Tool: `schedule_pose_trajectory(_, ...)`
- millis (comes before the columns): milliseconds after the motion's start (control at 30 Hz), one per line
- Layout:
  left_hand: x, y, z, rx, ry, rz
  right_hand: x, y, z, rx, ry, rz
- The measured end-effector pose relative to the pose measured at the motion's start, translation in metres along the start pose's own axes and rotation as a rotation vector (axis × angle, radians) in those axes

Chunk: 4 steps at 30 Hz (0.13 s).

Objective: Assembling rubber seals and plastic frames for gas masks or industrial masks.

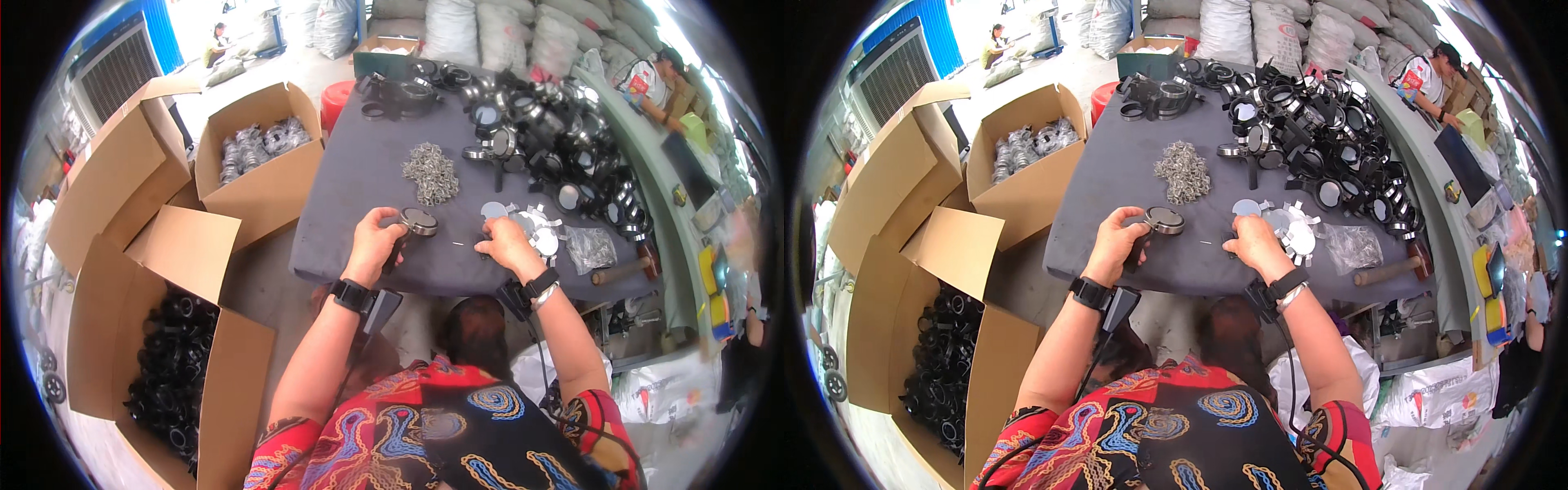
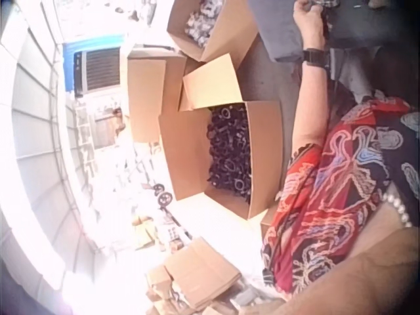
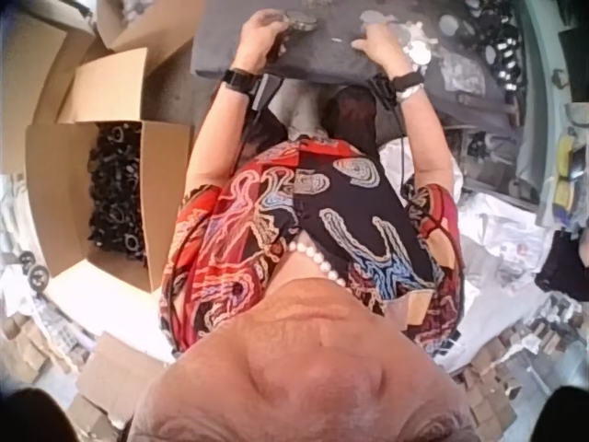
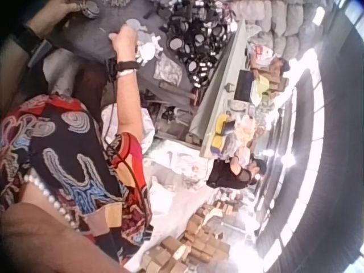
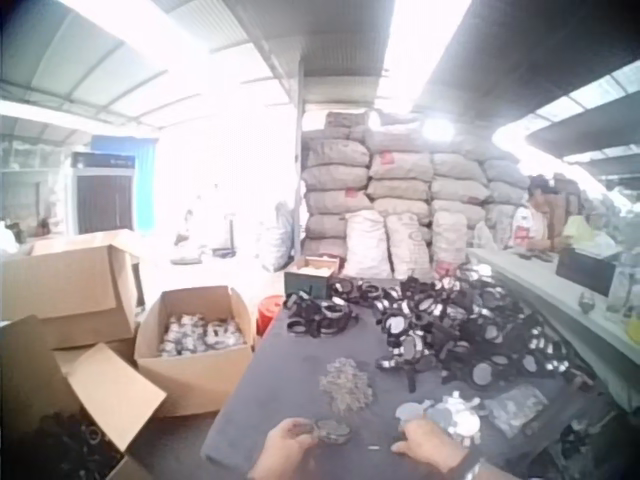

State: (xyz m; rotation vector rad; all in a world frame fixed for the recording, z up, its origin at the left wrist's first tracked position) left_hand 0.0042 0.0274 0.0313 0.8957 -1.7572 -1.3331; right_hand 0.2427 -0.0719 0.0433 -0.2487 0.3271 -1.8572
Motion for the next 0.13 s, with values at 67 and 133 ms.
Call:
schedule_pose_trajectory(67,-0.002,-0.0026,0.0055,-0.034,0.05,0.053,0.0002,0.0005,-0.003,-0.066,0.035,0.036)
schedule_pose_trajectory(133,-0.0049,-0.004,0.0058,-0.106,0.034,0.048,-0.0051,0.0049,-0.003,-0.117,-0.072,-0.028)
Point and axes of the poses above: each hand's wrist, its own x-axis away from the middle knuckle, its own z-axis out of the back of the hand, y = z × x, the point moved 2 cm from there along -x, towards the middle knuckle, and after that the axes turned 2 degrees about -z, right-handed, at the moved point
